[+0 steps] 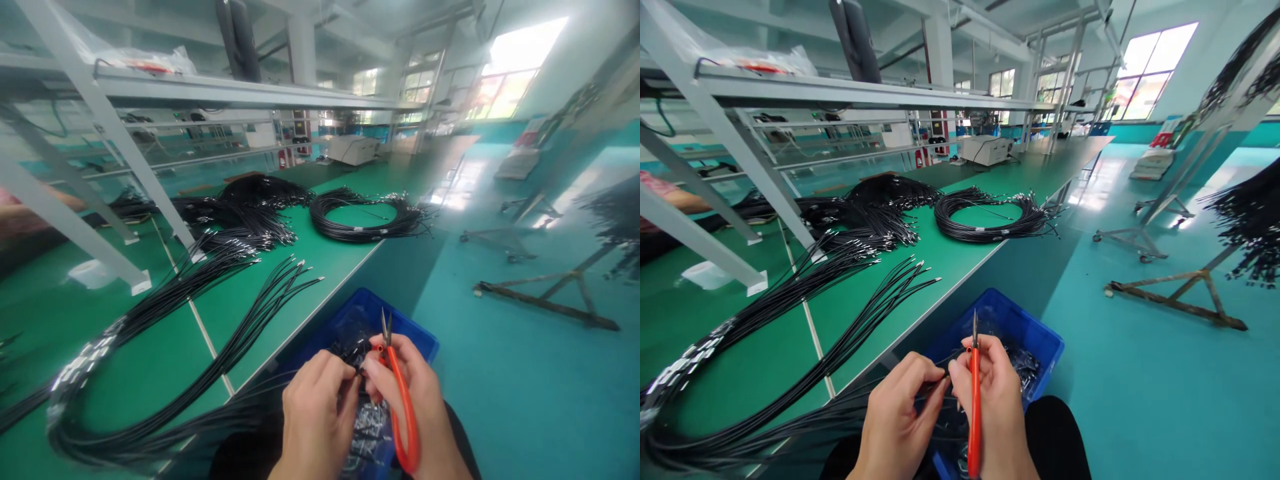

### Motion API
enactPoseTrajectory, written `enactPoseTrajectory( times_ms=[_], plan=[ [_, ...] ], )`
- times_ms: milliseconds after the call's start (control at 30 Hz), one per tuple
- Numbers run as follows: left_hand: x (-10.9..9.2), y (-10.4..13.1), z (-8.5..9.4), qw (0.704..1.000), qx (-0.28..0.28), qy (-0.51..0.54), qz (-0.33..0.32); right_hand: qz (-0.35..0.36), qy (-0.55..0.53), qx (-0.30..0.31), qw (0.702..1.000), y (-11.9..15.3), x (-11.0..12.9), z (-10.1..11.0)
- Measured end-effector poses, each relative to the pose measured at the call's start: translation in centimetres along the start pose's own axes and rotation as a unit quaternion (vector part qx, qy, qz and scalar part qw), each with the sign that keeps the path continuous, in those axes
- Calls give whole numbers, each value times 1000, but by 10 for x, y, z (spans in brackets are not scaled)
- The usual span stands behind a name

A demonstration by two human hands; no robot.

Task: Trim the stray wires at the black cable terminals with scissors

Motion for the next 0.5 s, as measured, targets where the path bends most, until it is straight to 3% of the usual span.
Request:
enactPoseTrajectory(
  times_ms=[133, 300, 400, 500],
  plan=[
    [-1, -1, 0, 1000, -2, -4, 9, 17, 41, -29, 999, 1, -4, -2],
    [12, -6, 7, 987, 33, 111, 115, 47, 66, 3, 997, 6, 1, 3],
    [20, -10, 14, 968, 34, 183, 168, -7, 63, 124, 990, 7, 5, 11],
    [24, -13, 17, 947, 41, 255, 194, -115, 30, 296, 948, 13, 2, 14]
  ],
)
Point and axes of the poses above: each hand's wrist, its own y-axis away from the middle knuckle, its own z-axis out of the back of the hand, x = y × z, the point moved 4 cm from there along -y, towards the middle knuckle, and after that the axes turned 6 degrees about y, right-handed, at the moved point
